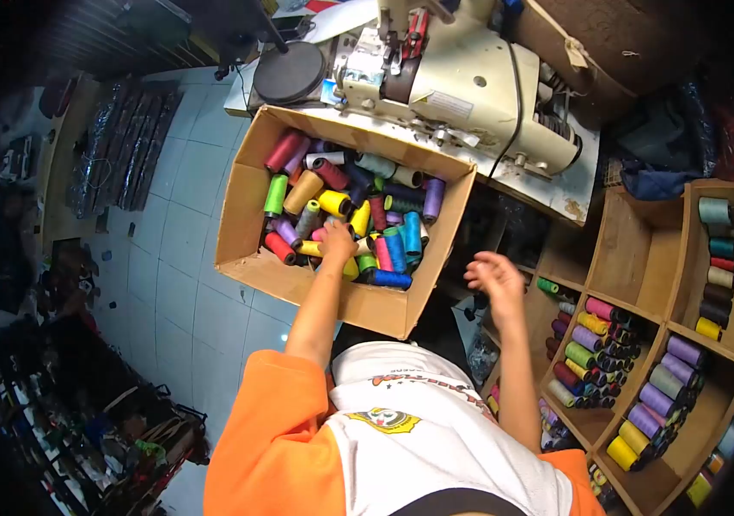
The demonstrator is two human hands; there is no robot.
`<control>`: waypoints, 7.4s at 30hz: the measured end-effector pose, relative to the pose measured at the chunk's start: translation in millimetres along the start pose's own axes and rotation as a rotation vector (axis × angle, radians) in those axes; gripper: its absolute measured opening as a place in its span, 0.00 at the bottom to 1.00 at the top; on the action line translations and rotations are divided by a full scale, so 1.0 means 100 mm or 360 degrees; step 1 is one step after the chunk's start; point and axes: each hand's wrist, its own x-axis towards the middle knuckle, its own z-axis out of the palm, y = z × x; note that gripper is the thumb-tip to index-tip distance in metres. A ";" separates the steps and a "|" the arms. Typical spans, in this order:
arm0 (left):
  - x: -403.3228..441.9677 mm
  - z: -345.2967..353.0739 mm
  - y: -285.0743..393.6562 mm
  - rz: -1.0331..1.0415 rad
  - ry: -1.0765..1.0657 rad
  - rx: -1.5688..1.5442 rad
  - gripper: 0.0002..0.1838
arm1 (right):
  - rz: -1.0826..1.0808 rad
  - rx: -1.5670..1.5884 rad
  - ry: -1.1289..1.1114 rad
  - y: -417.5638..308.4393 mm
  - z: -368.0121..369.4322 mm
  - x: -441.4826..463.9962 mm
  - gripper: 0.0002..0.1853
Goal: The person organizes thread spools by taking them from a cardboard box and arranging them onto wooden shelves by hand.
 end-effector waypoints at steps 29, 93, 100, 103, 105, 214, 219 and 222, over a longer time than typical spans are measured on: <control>-0.02 -0.27 -0.30 0.0182 -0.0096 -0.0515 0.31 | 0.0917 -0.2038 0.0321 1.53 1.65 1.45 0.62; -1.64 -1.57 0.96 0.0997 -0.1571 -0.2568 0.40 | -0.0708 -0.0021 -0.0375 -0.73 0.55 -0.37 0.52; -1.71 -1.09 1.32 0.1002 -0.1821 -0.2869 0.34 | -0.0944 -0.0914 0.0483 -0.95 0.56 -0.59 0.39; -1.84 -1.02 1.56 0.0969 -0.1887 -0.2980 0.38 | -0.1029 -0.0821 0.0710 -1.04 0.45 -0.68 0.29; -1.83 -0.94 1.69 0.1042 -0.1971 -0.2943 0.40 | -0.1018 -0.0758 0.0743 -1.12 0.38 -0.80 0.27; -2.54 -1.15 3.70 0.1324 -0.2011 -0.2597 0.56 | -0.0810 -0.0068 0.0545 -2.00 -2.86 -0.12 0.10; -2.58 -1.12 3.85 0.1533 -0.1872 -0.2294 0.55 | -0.0403 -0.0918 0.0249 -1.69 -1.99 -0.40 0.21; -2.61 -1.14 3.89 0.1526 -0.1979 -0.2383 0.54 | -0.0417 -0.0055 0.0187 -1.56 -2.21 -0.38 0.21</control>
